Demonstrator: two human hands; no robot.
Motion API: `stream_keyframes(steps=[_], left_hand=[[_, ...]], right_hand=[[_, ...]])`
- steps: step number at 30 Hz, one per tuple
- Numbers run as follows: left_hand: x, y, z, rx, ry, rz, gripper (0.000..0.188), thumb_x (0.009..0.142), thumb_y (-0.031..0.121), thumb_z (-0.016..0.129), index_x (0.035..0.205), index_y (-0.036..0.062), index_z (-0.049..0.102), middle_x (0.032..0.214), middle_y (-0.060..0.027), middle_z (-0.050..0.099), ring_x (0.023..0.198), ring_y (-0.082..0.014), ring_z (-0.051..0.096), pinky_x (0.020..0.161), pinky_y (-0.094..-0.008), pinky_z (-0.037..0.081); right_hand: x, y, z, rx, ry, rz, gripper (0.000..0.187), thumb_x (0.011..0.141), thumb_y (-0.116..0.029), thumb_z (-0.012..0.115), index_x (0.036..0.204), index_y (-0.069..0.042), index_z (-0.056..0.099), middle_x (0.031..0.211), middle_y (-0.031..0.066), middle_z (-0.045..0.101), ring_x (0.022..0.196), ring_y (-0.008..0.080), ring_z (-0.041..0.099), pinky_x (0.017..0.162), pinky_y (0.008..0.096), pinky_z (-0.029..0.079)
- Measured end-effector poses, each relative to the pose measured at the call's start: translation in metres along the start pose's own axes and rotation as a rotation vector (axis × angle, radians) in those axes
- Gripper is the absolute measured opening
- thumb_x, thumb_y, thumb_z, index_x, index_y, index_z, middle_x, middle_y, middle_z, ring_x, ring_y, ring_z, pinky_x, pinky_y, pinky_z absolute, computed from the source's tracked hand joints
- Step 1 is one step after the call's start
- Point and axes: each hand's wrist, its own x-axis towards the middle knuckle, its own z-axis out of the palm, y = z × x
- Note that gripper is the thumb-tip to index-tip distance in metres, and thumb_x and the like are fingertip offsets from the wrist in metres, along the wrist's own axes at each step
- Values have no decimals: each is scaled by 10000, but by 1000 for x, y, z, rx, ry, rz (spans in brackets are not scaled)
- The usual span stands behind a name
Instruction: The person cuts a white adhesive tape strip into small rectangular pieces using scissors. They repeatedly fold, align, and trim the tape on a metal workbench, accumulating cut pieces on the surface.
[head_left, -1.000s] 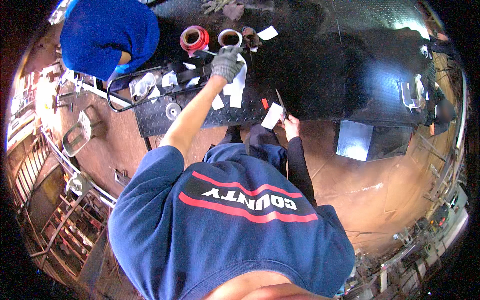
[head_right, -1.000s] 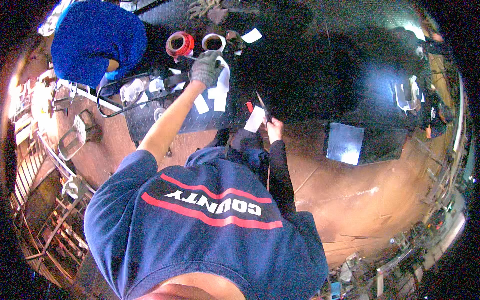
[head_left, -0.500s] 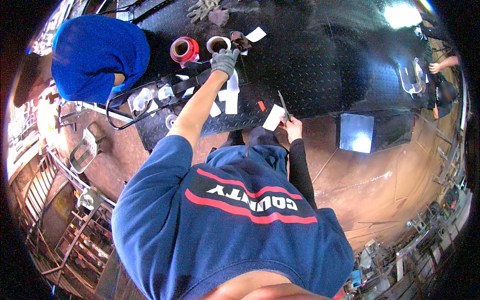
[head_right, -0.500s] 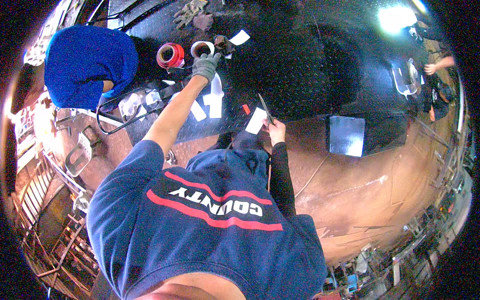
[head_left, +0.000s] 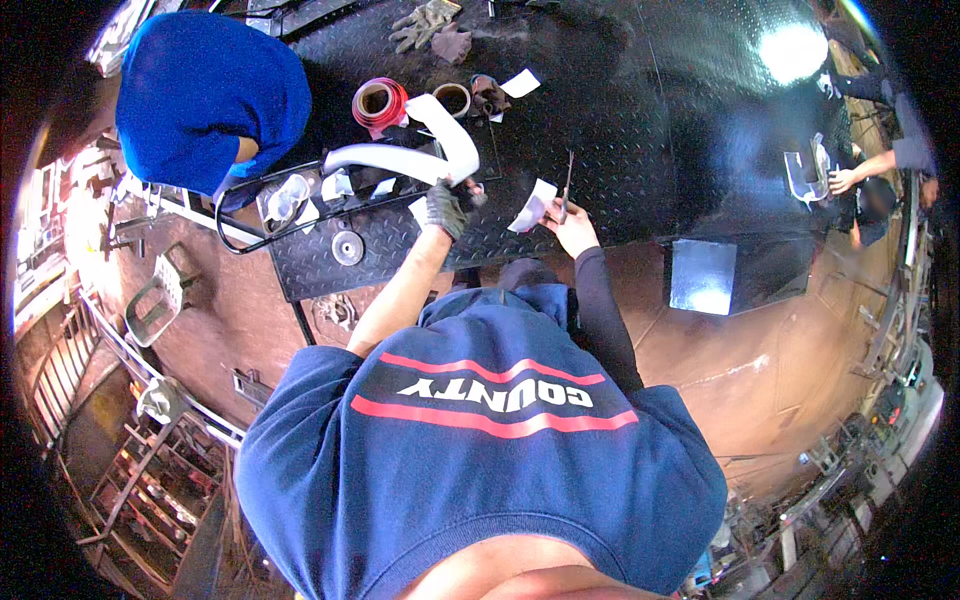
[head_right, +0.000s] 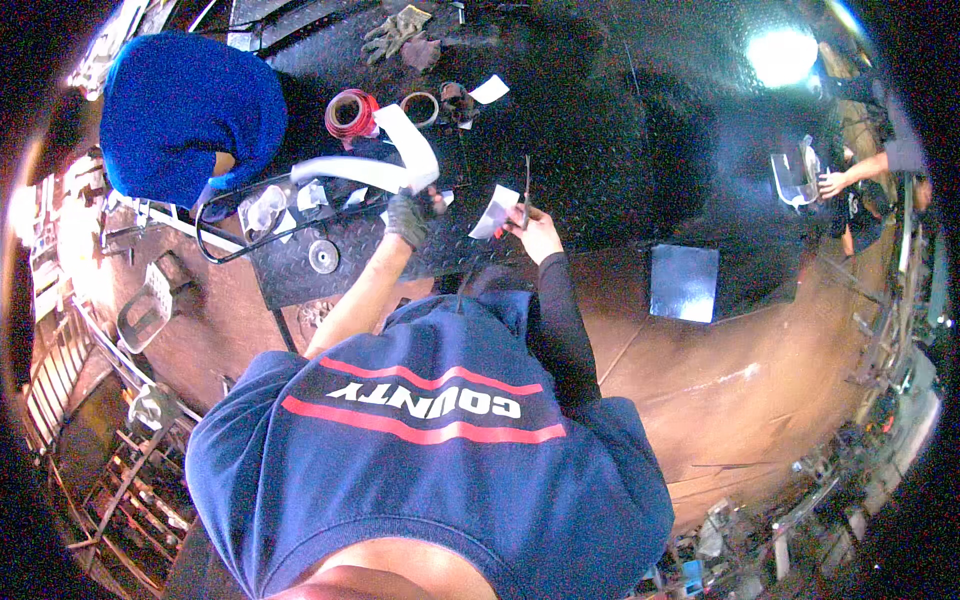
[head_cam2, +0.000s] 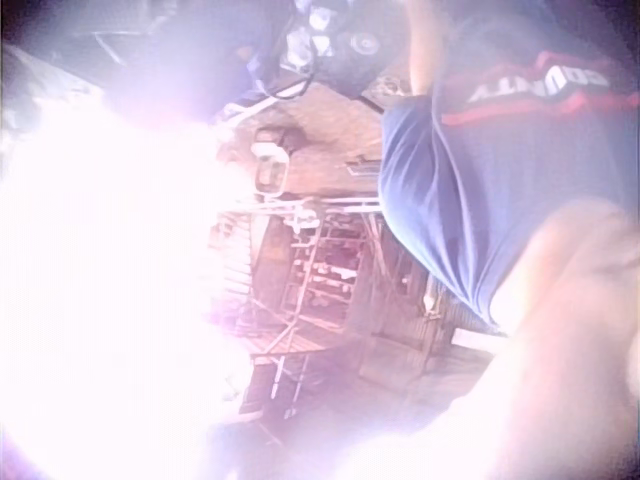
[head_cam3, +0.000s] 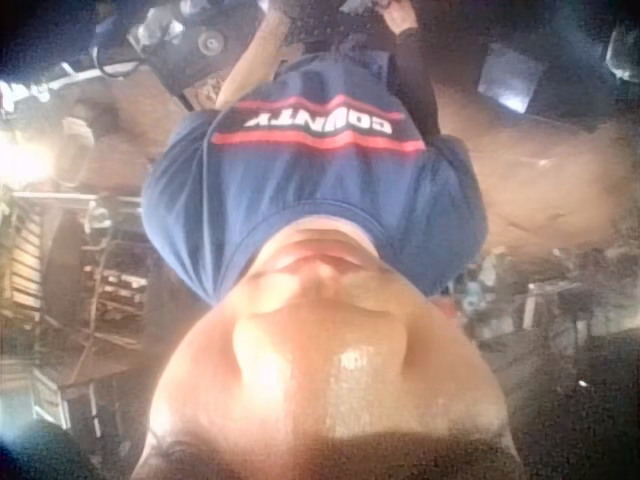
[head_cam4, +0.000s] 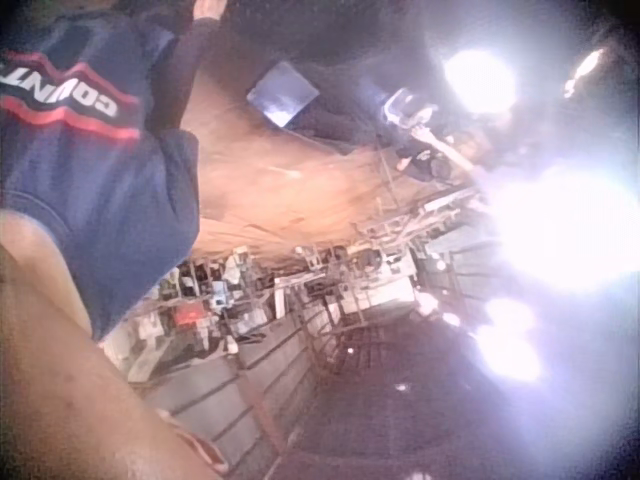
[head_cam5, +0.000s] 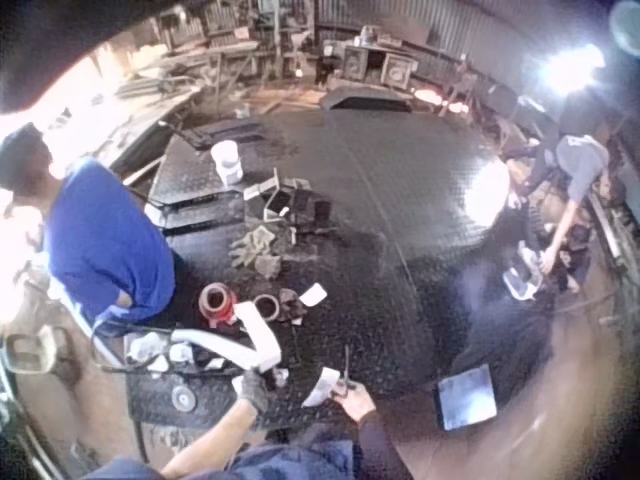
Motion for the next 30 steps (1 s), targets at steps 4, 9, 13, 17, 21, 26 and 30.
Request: stream_keyframes(steps=[4, 9, 13, 17, 21, 26, 30], left_hand=[[4, -46, -12, -77, -129, -150, 425, 928, 364, 291, 1049, 40, 538, 871, -102, 615, 768, -240, 599, 664, -352, 505], [-12, -61, 5, -48, -481, -177, 375, 929, 320, 338, 1157, 64, 489, 882, -79, 598, 705, -172, 586, 584, -244, 490], [-4, -63, -15, 135, -565, -324, 291, 928, 303, 359, 1029, 83, 519, 700, -21, 530, 601, -157, 552, 465, -277, 458], [-20, -33, -35, 933, -128, -94, 313, 841, 320, 520, 1023, 66, 517, 837, -50, 544, 719, -182, 563, 594, -309, 459], [-60, 2, -42, 1527, 401, 630, 620, 696, 341, 733, 1176, 65, 455, 1169, -114, 523, 1009, -243, 552, 809, -351, 460], [-82, 7, -31, 1592, -313, 631, 891, 571, 385, 806, 1276, 56, 373, 1221, -194, 481, 1115, -325, 491, 919, -375, 412], [-60, -20, -41, 1629, -367, 654, 747, 664, 350, 736, 1240, -11, 426, 1149, -238, 532, 1077, -307, 523, 902, -370, 418]], right_hand=[[9, -28, 42, -107, -182, 117, 196, 811, -45, 621, 989, 8, 560, 936, 68, 603, 872, 178, 588, 799, 314, 483], [15, -48, 83, -323, -442, 103, 154, 767, -41, 676, 906, 8, 630, 963, 55, 626, 858, 131, 576, 809, 254, 446], [19, -50, 97, -543, -559, 111, 206, 778, -59, 667, 964, 28, 644, 883, 58, 656, 799, 130, 608, 757, 264, 478], [13, -64, 112, -565, -508, 155, 252, 746, -68, 704, 965, 32, 630, 861, 42, 650, 780, 114, 592, 754, 250, 463], [14, -74, 118, -419, -433, 162, 270, 730, -83, 723, 956, 30, 626, 877, 68, 648, 783, 147, 615, 750, 291, 492], [6, -76, 152, -274, -410, 117, 286, 783, -36, 653, 1038, 60, 566, 1018, 123, 618, 927, 181, 608, 838, 307, 488], [8, -71, 176, -206, -402, 51, 298, 794, -66, 649, 1052, 53, 557, 1009, 102, 620, 921, 169, 603, 815, 295, 490]])
